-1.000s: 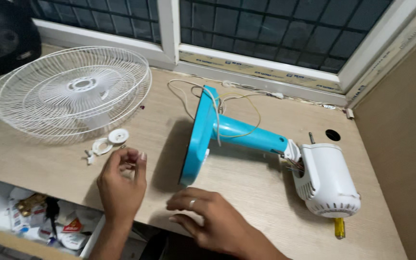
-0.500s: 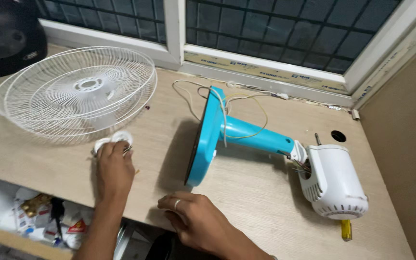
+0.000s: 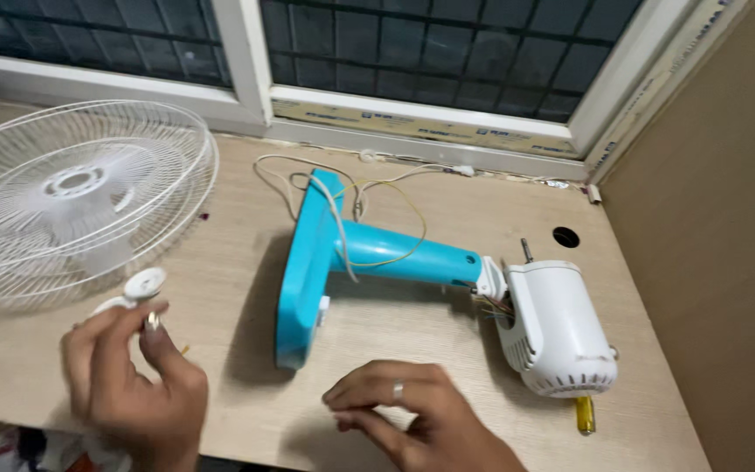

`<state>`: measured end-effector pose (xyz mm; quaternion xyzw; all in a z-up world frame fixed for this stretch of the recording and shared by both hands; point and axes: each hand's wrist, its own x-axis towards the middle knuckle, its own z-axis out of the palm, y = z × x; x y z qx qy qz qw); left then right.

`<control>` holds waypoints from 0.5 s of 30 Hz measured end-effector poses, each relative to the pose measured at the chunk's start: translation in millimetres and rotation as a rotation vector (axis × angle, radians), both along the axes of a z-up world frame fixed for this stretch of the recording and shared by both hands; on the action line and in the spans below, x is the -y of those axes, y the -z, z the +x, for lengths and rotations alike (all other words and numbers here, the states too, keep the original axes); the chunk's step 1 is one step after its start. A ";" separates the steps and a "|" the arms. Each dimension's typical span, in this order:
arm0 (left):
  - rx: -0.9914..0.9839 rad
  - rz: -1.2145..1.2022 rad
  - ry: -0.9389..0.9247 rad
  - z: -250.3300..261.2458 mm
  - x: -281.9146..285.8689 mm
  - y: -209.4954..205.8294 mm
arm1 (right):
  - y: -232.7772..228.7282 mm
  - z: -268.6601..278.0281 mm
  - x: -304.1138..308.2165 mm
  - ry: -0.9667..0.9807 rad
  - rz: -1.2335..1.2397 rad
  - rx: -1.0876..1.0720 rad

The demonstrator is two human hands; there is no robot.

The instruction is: The person aligns the blue fan housing with the white motor unit, inserts and tightens a screw with a yellow screwdriver, then connects the power cord to the motor. The fan remains partially disassembled with the cage and blades off to the side.

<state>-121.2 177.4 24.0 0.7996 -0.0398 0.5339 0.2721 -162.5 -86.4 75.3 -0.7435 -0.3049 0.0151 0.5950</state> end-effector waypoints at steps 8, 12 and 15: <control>-0.113 -0.190 0.953 -17.8 145.9 -64.3 | -10.6 15.2 75.0 0.282 0.244 -0.090; -0.360 -0.321 1.119 26.7 187.4 -56.1 | -1.3 30.6 98.7 0.573 0.159 -0.191; -0.392 -0.336 1.175 49.8 205.9 -54.5 | 0.2 37.4 116.6 0.702 0.224 -0.315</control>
